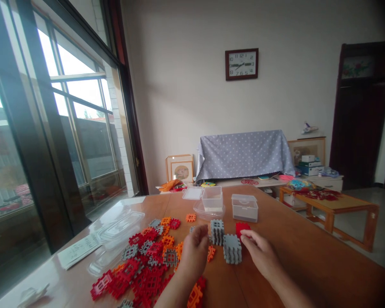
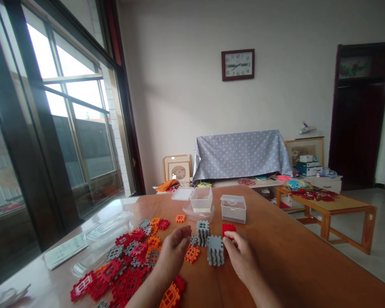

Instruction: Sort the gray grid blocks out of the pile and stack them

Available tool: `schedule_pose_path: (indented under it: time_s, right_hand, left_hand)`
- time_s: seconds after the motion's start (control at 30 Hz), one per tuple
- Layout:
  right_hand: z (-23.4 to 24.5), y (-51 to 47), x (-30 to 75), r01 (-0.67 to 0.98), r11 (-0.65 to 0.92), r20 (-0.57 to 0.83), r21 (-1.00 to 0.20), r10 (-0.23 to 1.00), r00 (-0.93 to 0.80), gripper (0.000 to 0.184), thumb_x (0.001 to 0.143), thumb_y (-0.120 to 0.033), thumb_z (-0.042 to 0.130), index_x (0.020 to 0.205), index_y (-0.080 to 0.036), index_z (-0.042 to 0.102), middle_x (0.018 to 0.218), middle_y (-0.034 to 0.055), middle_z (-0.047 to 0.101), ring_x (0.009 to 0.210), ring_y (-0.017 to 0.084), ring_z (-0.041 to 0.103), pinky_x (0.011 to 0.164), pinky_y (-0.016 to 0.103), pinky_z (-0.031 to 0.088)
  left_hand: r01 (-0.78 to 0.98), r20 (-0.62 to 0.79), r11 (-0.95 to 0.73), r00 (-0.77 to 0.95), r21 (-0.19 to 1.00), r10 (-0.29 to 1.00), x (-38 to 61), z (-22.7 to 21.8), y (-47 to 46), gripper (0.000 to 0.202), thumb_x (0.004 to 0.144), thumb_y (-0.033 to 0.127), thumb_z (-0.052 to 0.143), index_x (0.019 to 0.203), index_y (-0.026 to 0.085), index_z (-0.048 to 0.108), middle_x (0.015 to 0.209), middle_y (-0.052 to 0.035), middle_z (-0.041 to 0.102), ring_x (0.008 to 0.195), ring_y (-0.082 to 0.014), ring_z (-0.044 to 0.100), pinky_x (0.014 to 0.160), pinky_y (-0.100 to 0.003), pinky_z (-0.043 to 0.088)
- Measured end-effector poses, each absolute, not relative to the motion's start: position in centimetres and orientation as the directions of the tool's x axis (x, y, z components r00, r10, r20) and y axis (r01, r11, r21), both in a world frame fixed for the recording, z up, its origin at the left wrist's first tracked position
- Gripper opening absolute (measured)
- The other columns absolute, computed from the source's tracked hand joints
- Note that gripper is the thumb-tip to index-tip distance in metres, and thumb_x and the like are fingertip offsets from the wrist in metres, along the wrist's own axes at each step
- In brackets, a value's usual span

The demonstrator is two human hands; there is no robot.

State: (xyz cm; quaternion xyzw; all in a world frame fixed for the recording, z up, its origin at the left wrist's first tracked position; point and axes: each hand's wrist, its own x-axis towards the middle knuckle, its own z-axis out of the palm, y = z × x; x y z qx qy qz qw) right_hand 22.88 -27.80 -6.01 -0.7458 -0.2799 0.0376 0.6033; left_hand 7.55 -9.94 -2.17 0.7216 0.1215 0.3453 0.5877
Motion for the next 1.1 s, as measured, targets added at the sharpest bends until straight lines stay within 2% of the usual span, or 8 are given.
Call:
schedule_pose_path:
  time_s: [0.1,0.17,0.33,0.43,0.67,0.83,0.93,1.1]
  right_hand:
    - [-5.8,-27.8,22.9,0.393,-0.122,0.311,-0.912,0.42,0.853,0.043,0.087,-0.058,0.058,0.102,-0.022,0.077,0.103,0.0069,0.079,0.101,0.031,0.07,0.087,0.037,0.051]
    - [-5.5,-27.8,22.6,0.415,-0.128,0.341,-0.901,0.385,0.858,0.044,0.089,-0.06,0.056,0.101,-0.023,0.076,0.104,0.0065,0.079,0.102,0.031,0.07,0.085,0.035,0.051]
    - [-4.8,-27.9,21.8,0.467,-0.142,0.395,-0.873,0.355,0.847,0.044,0.093,-0.061,0.051,0.097,-0.024,0.075,0.098,0.0048,0.079,0.097,0.029,0.07,0.079,0.032,0.051]
    - [-5.0,-27.8,22.0,0.487,-0.148,0.412,-0.861,0.357,0.838,0.044,0.094,-0.061,0.048,0.097,-0.025,0.073,0.093,0.0045,0.078,0.098,0.029,0.07,0.075,0.03,0.051]
    - [-6.2,-27.3,23.5,0.467,-0.146,0.395,-0.872,0.353,0.848,0.045,0.092,-0.064,0.049,0.077,-0.026,0.068,0.083,0.005,0.075,0.097,0.03,0.069,0.071,0.028,0.052]
    - [-5.9,-27.3,23.4,0.478,-0.117,0.417,-0.871,0.339,0.843,0.043,0.091,-0.064,0.051,0.079,-0.026,0.069,0.085,0.0057,0.075,0.097,0.031,0.069,0.072,0.029,0.052]
    - [-5.6,-27.3,23.1,0.483,-0.13,0.419,-0.866,0.338,0.843,0.043,0.093,-0.062,0.048,0.08,-0.027,0.068,0.089,0.0058,0.076,0.1,0.031,0.069,0.074,0.03,0.052]
    - [-5.2,-27.7,22.6,0.47,-0.126,0.412,-0.874,0.322,0.852,0.043,0.095,-0.062,0.048,0.097,-0.026,0.071,0.113,0.0074,0.076,0.105,0.03,0.068,0.084,0.032,0.051]
  left_hand:
    - [-0.084,0.31,-0.347,0.673,0.934,0.672,7.2,-0.5,-7.0,0.034,0.086,0.029,0.064,0.115,0.013,0.069,0.117,-0.0149,0.075,0.109,-0.0249,0.071,0.094,-0.034,0.054]
    - [0.153,0.304,-0.525,0.668,0.837,0.679,7.3,0.2,-5.0,0.034,0.091,0.028,0.055,0.12,0.015,0.067,0.119,-0.0131,0.074,0.11,-0.022,0.07,0.093,-0.03,0.052]
    - [0.396,0.23,-0.623,0.69,0.675,0.687,9.2,-0.9,-1.1,0.023,0.083,0.022,0.062,0.103,0.015,0.072,0.106,-0.0142,0.076,0.103,-0.0296,0.069,0.091,-0.038,0.049]
    - [0.482,0.168,-0.653,0.715,0.585,0.678,10.6,-2.4,0.1,0.023,0.078,0.02,0.068,0.101,0.018,0.071,0.109,-0.0131,0.075,0.107,-0.0304,0.067,0.094,-0.038,0.048]
    - [0.567,0.077,-0.683,0.74,0.461,0.668,12.4,-3.4,1.5,0.016,0.063,0.017,0.077,0.073,0.019,0.064,0.106,-0.0135,0.072,0.11,-0.0377,0.062,0.096,-0.05,0.047]
    - [0.596,0.121,-0.671,0.701,0.441,0.702,12.6,-3.5,1.4,0.024,0.064,0.02,0.077,0.082,0.02,0.063,0.105,-0.0139,0.07,0.111,-0.0404,0.06,0.096,-0.055,0.044]
    - [0.604,0.15,-0.656,0.674,0.453,0.723,12.3,-3.3,1.4,0.023,0.065,0.02,0.076,0.084,0.021,0.062,0.096,-0.0093,0.071,0.106,-0.0367,0.061,0.093,-0.048,0.045]
    - [0.567,0.225,-0.637,0.629,0.522,0.744,11.0,-1.9,1.6,0.008,0.076,0.021,0.069,0.078,0.021,0.061,0.081,-0.0039,0.07,0.083,-0.0241,0.063,0.075,-0.03,0.043]
